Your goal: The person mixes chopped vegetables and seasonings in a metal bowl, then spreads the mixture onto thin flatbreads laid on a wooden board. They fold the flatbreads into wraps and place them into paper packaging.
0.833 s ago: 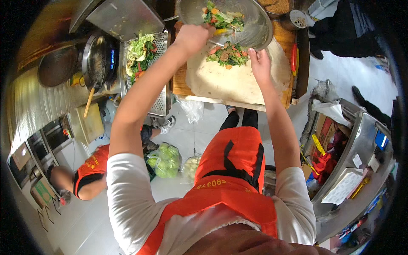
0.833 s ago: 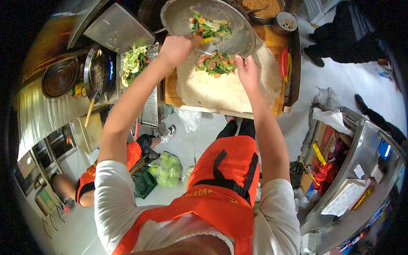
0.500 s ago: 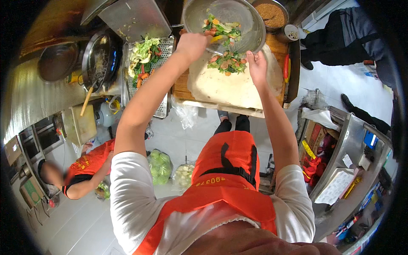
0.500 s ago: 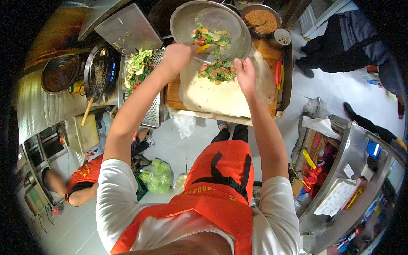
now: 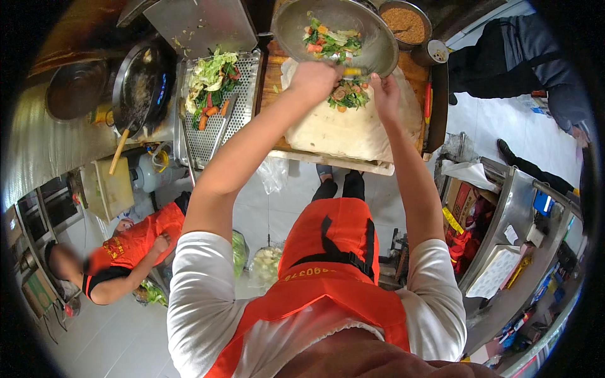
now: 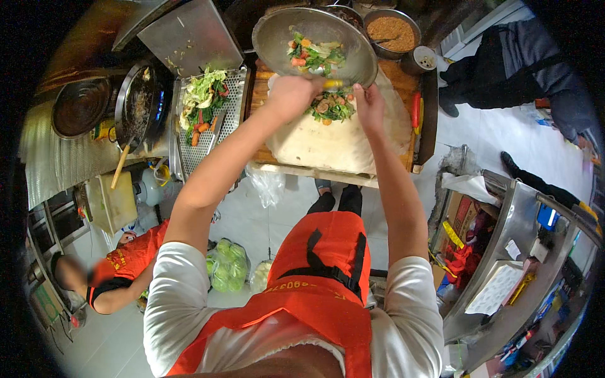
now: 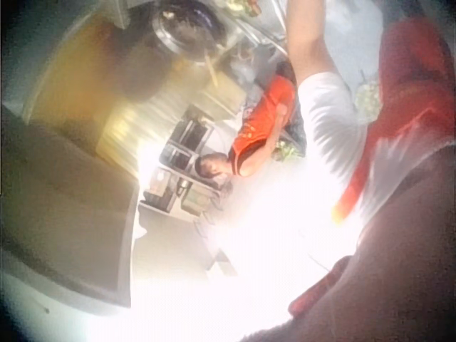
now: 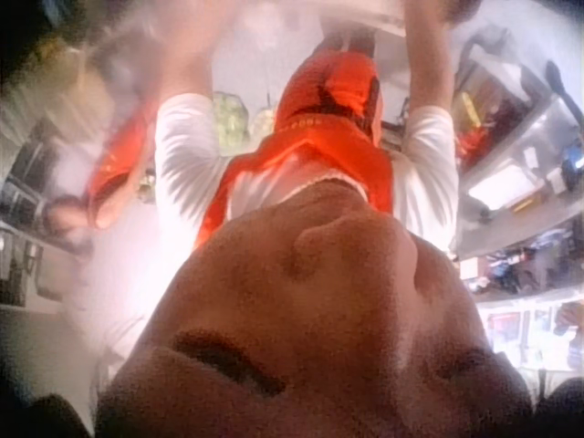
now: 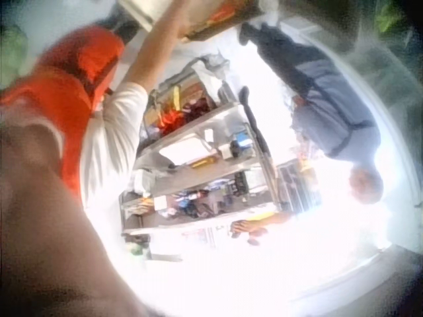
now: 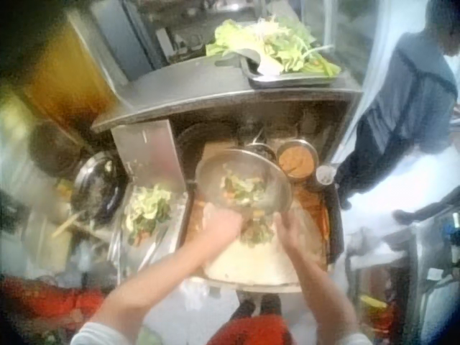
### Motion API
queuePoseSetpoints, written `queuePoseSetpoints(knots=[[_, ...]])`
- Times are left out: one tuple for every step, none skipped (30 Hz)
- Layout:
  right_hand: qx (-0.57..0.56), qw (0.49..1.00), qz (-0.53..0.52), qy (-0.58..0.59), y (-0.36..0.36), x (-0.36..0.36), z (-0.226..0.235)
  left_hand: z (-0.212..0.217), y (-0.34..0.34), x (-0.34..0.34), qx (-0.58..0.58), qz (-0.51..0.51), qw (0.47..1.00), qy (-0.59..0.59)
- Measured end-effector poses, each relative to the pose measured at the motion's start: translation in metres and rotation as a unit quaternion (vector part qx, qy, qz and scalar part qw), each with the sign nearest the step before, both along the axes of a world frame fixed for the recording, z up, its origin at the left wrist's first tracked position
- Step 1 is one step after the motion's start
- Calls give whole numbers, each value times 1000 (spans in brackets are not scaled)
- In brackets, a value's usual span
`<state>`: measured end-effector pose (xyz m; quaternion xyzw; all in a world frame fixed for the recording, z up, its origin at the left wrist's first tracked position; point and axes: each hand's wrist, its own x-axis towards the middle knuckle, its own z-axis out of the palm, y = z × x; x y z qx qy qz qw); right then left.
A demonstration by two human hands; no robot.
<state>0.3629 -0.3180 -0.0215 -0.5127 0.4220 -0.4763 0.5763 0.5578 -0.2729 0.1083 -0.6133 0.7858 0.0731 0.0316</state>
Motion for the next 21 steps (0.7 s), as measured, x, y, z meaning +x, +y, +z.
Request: queuePoseSetpoints(knots=[[-3, 1000, -8, -8, 0, -1, -2, -17, 8, -2, -53, -18, 998, 22], [-8, 1000, -16, -19, 0, -1, -2, -19, 18, -2, -63, -22, 997, 31], [-12, 999, -24, -30, 3, -2, -2, -22, 30, 0, -72, -26, 996, 40], [3, 999, -27, -20, 8, -1, 0, -22, 43, 4, -81, -32, 995, 49], [12, 999, -27, -12, 9, 2, 8, -18, 52, 9, -89, -24, 993, 77], [20, 999, -27, -4, 11, 6, 16, -14, 61, 12, -85, 6, 993, 87], [20, 999, -33, -16, 12, 9, 26, -5, 69, 11, -84, 34, 991, 99], [18, 999, -40, -27, 13, 13, 35, 7, 73, 11, -84, 61, 988, 112], [17, 998, -46, -39, 12, 17, 45, 18, 74, 8, -49, 112, 982, 140], [12, 998, -49, -27, 9, 15, 47, 24, 71, 4, -54, 114, 974, 190], [9, 998, -53, -15, 4, 13, 45, 26, 69, -2, -58, 116, 962, 240], [6, 998, -57, -3, -2, 8, 43, 29, 64, -8, -59, 117, 949, 288], [29, 998, -55, 7, -3, 6, 53, 36, 59, -11, -22, 129, 958, 254], [52, 997, -54, 17, -6, 1, 62, 35, 57, -6, -18, 124, 959, 255], [76, 995, -54, 27, -10, -5, 72, 30, 56, 2, -13, 119, 959, 256], [69, 996, -39, 39, -13, -16, 82, 20, 57, 7, -5, 113, 959, 260], [64, 997, -21, 46, -18, -26, 92, 20, 58, 18, 0, 125, 959, 255], [60, 997, -5, 53, -24, -36, 99, 20, 67, 25, 0, 158, 958, 240], [30, 999, 10, 38, -33, -47, 99, 13, 69, 35, 0, 194, 953, 232], [64, 996, 0, 64, -38, -47, 107, 3, 71, 49, 0, 232, 948, 217], [98, 991, -9, 91, -47, -49, 117, -9, 76, 58, -14, 261, 940, 219]])
